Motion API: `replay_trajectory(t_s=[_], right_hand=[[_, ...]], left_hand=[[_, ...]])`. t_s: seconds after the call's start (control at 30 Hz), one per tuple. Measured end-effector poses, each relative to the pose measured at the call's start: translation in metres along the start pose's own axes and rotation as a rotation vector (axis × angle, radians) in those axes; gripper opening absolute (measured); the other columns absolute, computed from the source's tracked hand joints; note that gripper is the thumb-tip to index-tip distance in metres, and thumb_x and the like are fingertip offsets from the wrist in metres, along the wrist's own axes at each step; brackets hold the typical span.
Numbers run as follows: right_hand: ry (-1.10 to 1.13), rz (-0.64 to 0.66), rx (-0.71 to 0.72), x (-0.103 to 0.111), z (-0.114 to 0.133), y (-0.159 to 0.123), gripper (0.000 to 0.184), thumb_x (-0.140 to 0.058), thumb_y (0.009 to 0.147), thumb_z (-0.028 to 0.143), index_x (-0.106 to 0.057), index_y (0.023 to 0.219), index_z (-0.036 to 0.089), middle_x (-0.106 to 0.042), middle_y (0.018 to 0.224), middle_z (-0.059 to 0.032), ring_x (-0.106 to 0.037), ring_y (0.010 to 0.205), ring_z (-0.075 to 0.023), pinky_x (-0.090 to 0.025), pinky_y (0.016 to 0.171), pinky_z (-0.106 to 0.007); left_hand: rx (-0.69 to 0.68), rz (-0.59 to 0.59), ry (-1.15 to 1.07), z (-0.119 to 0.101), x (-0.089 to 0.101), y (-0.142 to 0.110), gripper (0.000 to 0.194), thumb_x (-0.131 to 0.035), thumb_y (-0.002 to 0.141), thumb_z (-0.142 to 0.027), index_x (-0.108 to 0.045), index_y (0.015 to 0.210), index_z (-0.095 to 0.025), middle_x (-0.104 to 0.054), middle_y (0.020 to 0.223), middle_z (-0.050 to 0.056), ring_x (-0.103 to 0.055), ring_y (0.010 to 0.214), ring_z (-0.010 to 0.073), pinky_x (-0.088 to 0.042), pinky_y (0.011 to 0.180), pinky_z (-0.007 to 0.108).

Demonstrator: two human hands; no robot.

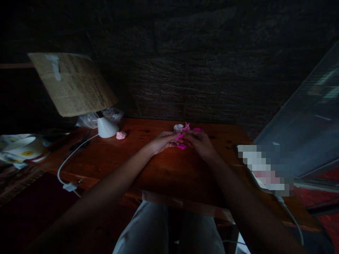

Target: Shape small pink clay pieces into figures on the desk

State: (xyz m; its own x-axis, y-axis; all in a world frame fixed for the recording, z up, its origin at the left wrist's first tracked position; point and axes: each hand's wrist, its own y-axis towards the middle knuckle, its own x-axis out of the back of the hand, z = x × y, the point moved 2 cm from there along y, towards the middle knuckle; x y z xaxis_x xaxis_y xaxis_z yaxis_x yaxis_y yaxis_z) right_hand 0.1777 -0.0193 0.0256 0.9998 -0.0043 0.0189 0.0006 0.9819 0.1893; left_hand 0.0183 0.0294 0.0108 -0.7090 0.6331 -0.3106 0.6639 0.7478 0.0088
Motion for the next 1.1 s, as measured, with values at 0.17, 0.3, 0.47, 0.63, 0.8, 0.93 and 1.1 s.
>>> replay_trajectory(t_s=[0.17, 0.3, 0.47, 0.63, 0.8, 0.93, 1.1], right_hand=[[-0.015, 0.028, 0.004, -0.002, 0.000, 0.001, 0.044, -0.080, 0.066, 0.059, -0.069, 0.074, 0.017, -0.050, 0.055, 0.0046, -0.038, 0.050, -0.0080, -0.028, 0.049, -0.025], [-0.050, 0.014, 0.025, -0.002, 0.001, 0.001, 0.045, -0.076, 0.070, 0.061, -0.068, 0.073, 0.018, -0.050, 0.057, 0.0038, -0.039, 0.051, -0.0088, -0.029, 0.048, -0.025], [-0.177, -0.002, 0.039, 0.000, 0.001, 0.001, 0.052, -0.069, 0.073, 0.069, -0.066, 0.069, 0.018, -0.051, 0.057, 0.0023, -0.040, 0.051, -0.0097, -0.033, 0.049, -0.026], [-0.376, 0.113, 0.091, 0.007, -0.002, 0.003, 0.054, -0.061, 0.078, 0.071, -0.072, 0.079, 0.018, -0.068, 0.073, -0.0042, -0.058, 0.064, -0.0164, -0.045, 0.062, -0.030], [-0.572, 0.302, 0.109, 0.020, -0.010, 0.003, 0.046, -0.054, 0.087, 0.061, -0.073, 0.087, 0.019, -0.071, 0.074, -0.0040, -0.062, 0.065, -0.0182, -0.048, 0.064, -0.031], [-0.604, 0.281, 0.182, 0.023, -0.019, 0.006, 0.031, -0.063, 0.084, 0.051, -0.073, 0.082, 0.021, -0.074, 0.078, -0.0049, -0.066, 0.071, -0.0205, -0.051, 0.069, -0.033], [-0.549, 0.313, 0.190, 0.017, -0.023, 0.007, 0.022, -0.073, 0.077, 0.044, -0.075, 0.080, 0.023, -0.076, 0.081, -0.0052, -0.067, 0.073, -0.0208, -0.050, 0.070, -0.034]], left_hand=[[-0.046, 0.030, 0.101, 0.002, 0.001, 0.001, 0.042, -0.080, 0.075, -0.045, -0.071, 0.093, -0.009, -0.073, 0.086, 0.010, -0.071, 0.076, 0.0147, -0.054, 0.076, 0.029], [-0.060, 0.044, 0.131, 0.003, 0.001, 0.003, 0.043, -0.078, 0.077, -0.046, -0.071, 0.097, -0.009, -0.073, 0.091, 0.011, -0.070, 0.077, 0.0148, -0.055, 0.077, 0.030], [-0.226, -0.014, 0.214, -0.002, 0.003, 0.005, 0.046, -0.087, 0.065, -0.042, -0.074, 0.097, -0.013, -0.075, 0.094, 0.008, -0.069, 0.083, 0.0151, -0.052, 0.082, 0.030], [-0.277, -0.004, 0.367, -0.008, 0.012, 0.003, 0.042, -0.085, 0.066, -0.043, -0.075, 0.094, -0.012, -0.076, 0.091, 0.008, -0.068, 0.082, 0.0148, -0.050, 0.080, 0.029], [-0.177, 0.180, 0.570, -0.008, 0.017, -0.004, 0.035, -0.080, 0.073, -0.041, -0.077, 0.092, -0.012, -0.076, 0.086, 0.009, -0.065, 0.074, 0.0129, -0.049, 0.073, 0.027], [-0.149, 0.268, 0.689, -0.007, 0.017, -0.008, 0.030, -0.079, 0.074, -0.037, -0.078, 0.092, -0.013, -0.077, 0.088, 0.009, -0.067, 0.080, 0.0146, -0.049, 0.078, 0.027], [-0.220, 0.243, 0.807, -0.010, 0.018, -0.008, 0.022, -0.081, 0.071, -0.034, -0.078, 0.080, -0.015, -0.074, 0.080, 0.006, -0.061, 0.070, 0.0124, -0.046, 0.068, 0.025]])
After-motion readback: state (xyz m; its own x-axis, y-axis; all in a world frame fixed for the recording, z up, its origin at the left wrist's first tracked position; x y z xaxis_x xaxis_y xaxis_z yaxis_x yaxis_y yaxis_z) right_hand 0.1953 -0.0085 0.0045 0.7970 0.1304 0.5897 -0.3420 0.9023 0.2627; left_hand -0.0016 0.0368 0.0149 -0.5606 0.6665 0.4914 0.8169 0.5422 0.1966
